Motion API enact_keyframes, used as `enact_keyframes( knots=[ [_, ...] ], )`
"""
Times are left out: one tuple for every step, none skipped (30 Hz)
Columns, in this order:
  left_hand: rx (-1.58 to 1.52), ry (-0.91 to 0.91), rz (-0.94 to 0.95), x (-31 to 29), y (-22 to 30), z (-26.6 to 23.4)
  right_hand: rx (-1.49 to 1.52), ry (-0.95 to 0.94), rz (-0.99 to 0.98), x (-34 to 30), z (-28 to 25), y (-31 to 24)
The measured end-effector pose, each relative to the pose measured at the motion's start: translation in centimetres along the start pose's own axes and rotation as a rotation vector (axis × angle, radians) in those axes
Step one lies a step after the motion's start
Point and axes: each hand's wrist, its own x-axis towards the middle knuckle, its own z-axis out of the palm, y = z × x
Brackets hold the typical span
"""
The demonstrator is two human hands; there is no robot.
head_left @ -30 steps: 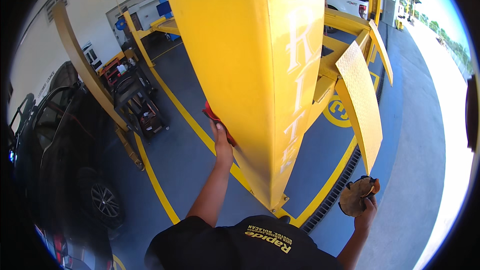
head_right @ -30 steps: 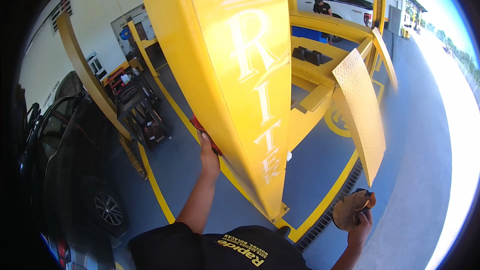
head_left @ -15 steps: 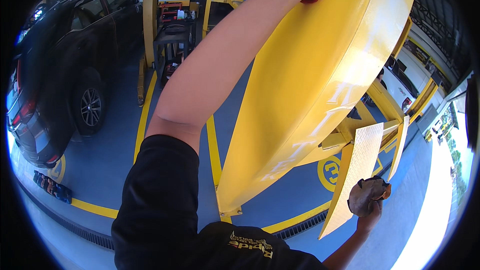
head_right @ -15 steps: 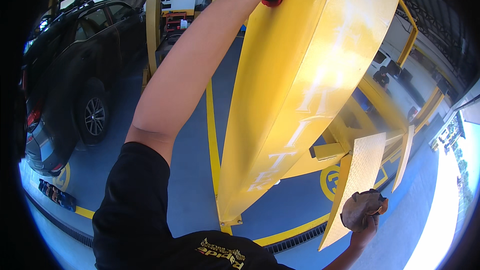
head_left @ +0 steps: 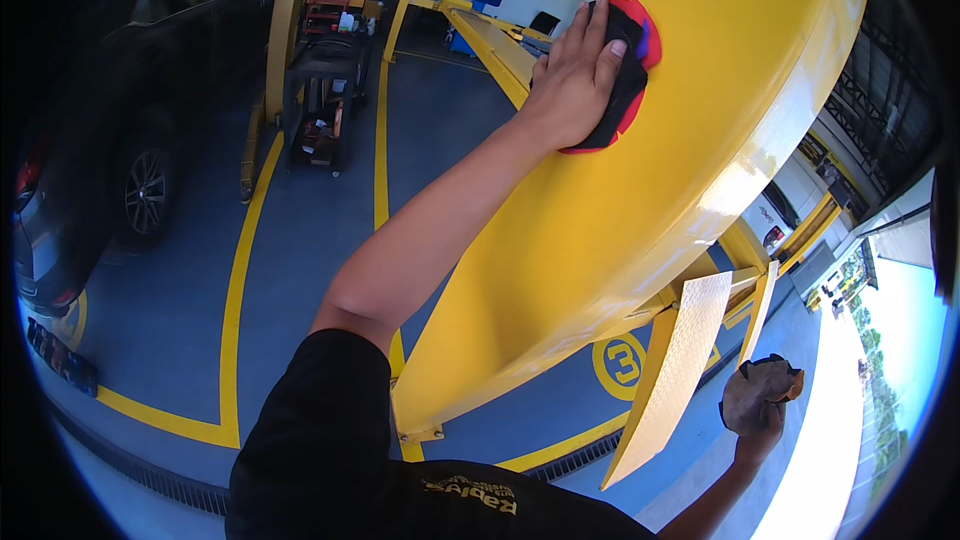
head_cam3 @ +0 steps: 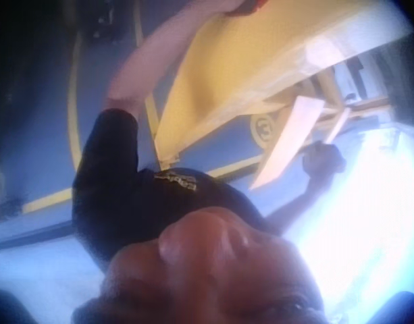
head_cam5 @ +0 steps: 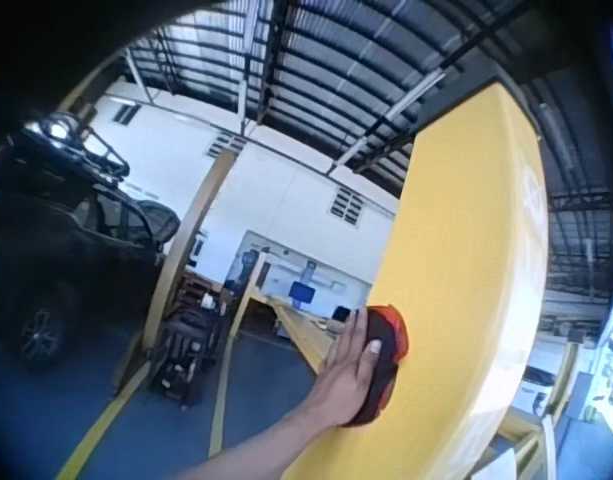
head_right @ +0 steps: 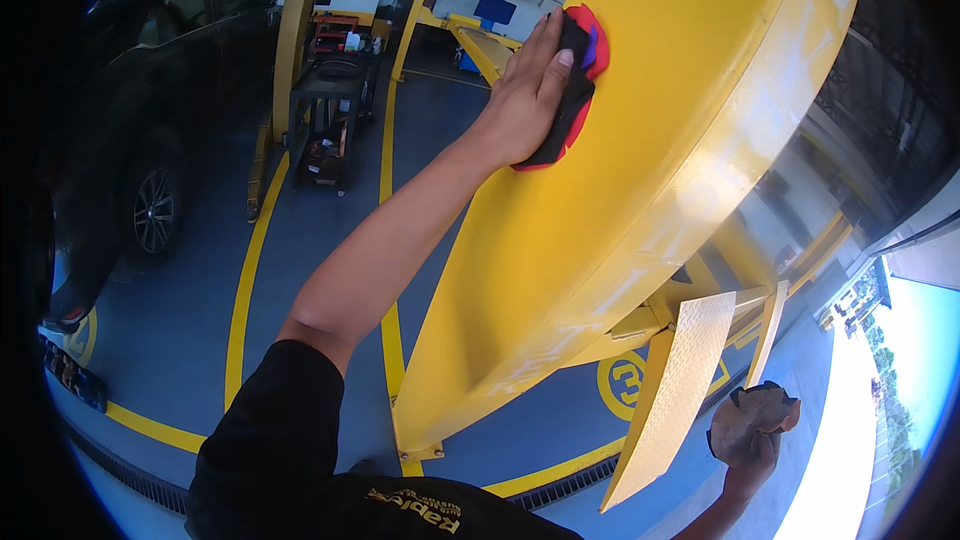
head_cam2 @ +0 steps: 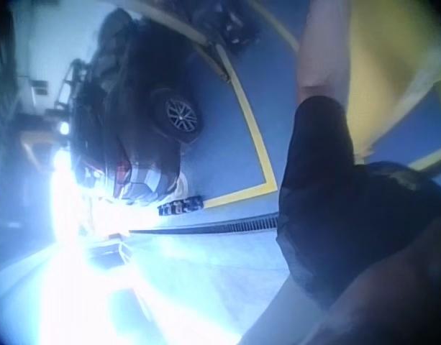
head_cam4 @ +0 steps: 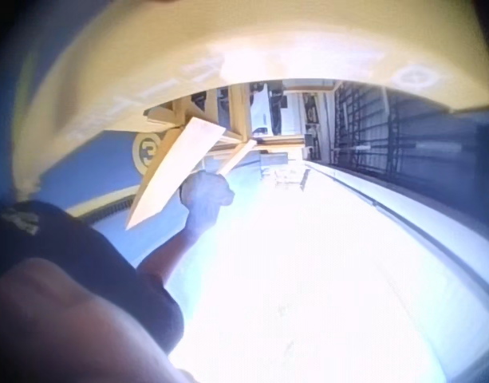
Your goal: The person wipes a yellow metal car lift platform and its surrounding beams using two cloths. They clean flat surfaces, textured diamond-plate sections, and vertical supports, moving around the lift to reach different areas.
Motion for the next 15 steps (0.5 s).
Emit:
enact_keyframes(
  knots=[
    [-0.026, -0.006, 0.024, 0.4, -1.1, -0.2, 0.03, -0.048, 0.015, 0.0, 2.0, -0.2],
    [-0.042, -0.013, 0.051, 1.1, -2.8, -0.5, 0.069, -0.099, 0.031, 0.0, 4.5, -0.3],
    [0.095, -0.03, 0.019, 2.9, -4.5, -0.4, 0.103, -0.155, 0.036, -0.1, 6.8, 0.1],
    [0.048, -0.019, -0.001, 3.4, -4.1, 0.0, 0.285, -0.176, 0.033, -0.7, 9.3, 1.3],
    [-0.007, -0.017, -0.033, 2.7, -2.6, 0.4, 0.295, -0.109, 0.053, -0.8, 11.0, 2.6],
    [-0.048, -0.034, -0.076, 0.9, -1.7, 0.6, 0.313, -0.039, 0.094, -1.4, 12.2, 3.3],
    [-0.069, 0.001, 0.061, -1.1, -0.8, 1.0, 0.266, -0.071, 0.109, -2.2, 13.0, 2.9],
    [-0.002, 0.059, 0.185, -2.9, -0.4, 1.6, 0.235, -0.106, 0.116, -2.7, 13.9, 3.1],
    [-0.044, 0.052, 0.224, -2.3, -1.4, 1.3, 0.202, -0.139, 0.124, -3.4, 14.7, 3.4],
    [-0.093, 0.052, 0.252, -1.1, -2.8, 1.0, 0.232, -0.088, 0.151, -4.4, 15.7, 3.9],
    [-0.098, 0.106, 0.314, 1.3, -4.9, 1.2, 0.257, -0.051, 0.169, -5.2, 17.2, 4.2],
    [-0.151, 0.088, 0.231, 3.5, -5.3, 1.3, 0.279, -0.013, 0.191, -5.6, 18.4, 4.9],
    [-0.21, 0.057, 0.168, 4.7, -5.1, 1.1, 0.318, 0.051, 0.234, -6.2, 18.9, 6.1],
    [-0.276, 0.013, 0.108, 5.5, -4.9, 1.3, 0.303, 0.057, 0.256, -7.1, 18.6, 7.5],
    [-0.249, 0.055, 0.145, 5.1, -4.6, 1.8, 0.324, 0.044, 0.265, -7.7, 18.1, 8.4]
  ],
)
